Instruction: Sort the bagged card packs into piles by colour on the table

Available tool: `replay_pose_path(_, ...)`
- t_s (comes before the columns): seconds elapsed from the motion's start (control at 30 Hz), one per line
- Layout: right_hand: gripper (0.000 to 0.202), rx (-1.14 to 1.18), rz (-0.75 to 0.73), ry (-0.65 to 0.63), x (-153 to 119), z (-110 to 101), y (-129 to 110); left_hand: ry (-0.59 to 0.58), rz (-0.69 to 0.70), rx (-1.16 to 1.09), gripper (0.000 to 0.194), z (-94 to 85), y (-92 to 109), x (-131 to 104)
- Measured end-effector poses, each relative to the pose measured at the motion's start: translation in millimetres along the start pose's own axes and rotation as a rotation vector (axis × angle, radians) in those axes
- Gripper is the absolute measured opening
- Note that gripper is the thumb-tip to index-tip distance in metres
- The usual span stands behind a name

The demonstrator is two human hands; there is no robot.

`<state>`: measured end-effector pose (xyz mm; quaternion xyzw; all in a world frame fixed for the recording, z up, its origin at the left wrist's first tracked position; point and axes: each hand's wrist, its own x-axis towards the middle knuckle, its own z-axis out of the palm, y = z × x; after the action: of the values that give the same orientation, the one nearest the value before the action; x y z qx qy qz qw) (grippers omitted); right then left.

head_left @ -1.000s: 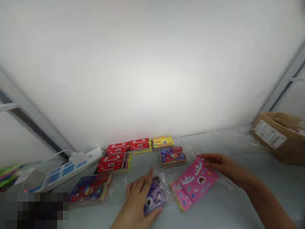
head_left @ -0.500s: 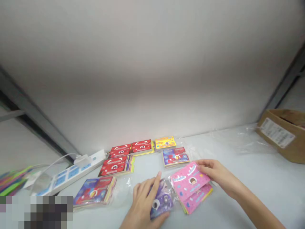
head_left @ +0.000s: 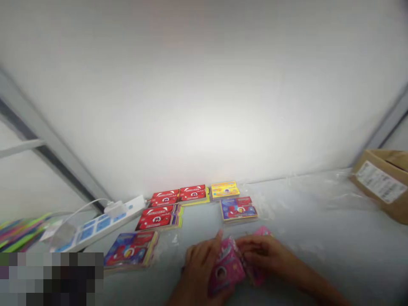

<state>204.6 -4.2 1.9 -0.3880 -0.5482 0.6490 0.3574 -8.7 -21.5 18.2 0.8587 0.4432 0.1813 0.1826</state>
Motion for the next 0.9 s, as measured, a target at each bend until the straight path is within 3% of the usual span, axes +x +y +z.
replay_pose_path(0.07,0.028,-0.091,-0.045,-0.066,-3.6,0.0,-3.9,0.016,0.024,-0.003,0.096,-0.1,0.2,0.0)
replay_pose_path(0.27,0.034,-0.261,-0.015,0.083,-7.3,-14.9,-5.7,0.076,-0.028,-0.044,0.09,-5.9,0.0,-0.9)
replay_pose_path(0.4,0.027,-0.18,0.0,-0.025,-10.4,-20.1,-10.3,0.141,-0.057,-0.099,0.085,-6.9,-2.7,-0.9)
replay_pose_path(0.53,0.021,-0.177,-0.118,-0.076,-13.9,-17.8,-20.9,0.215,-0.119,-0.161,0.079,-5.5,-10.9,-1.0)
replay_pose_path(0.6,0.017,-0.225,-0.189,-0.034,-13.0,-16.5,-23.8,0.194,-0.168,-0.209,0.076,-7.1,-12.6,-1.2)
replay_pose_path(0.73,0.011,-0.388,-0.241,0.187,-7.9,-13.6,-22.0,0.099,-0.215,-0.327,0.074,-13.0,-6.2,-0.2)
replay_pose_path(0.9,0.016,-0.256,-0.275,0.269,-4.5,-3.8,-16.4,0.014,-0.207,-0.407,0.071,-14.8,2.2,0.8)
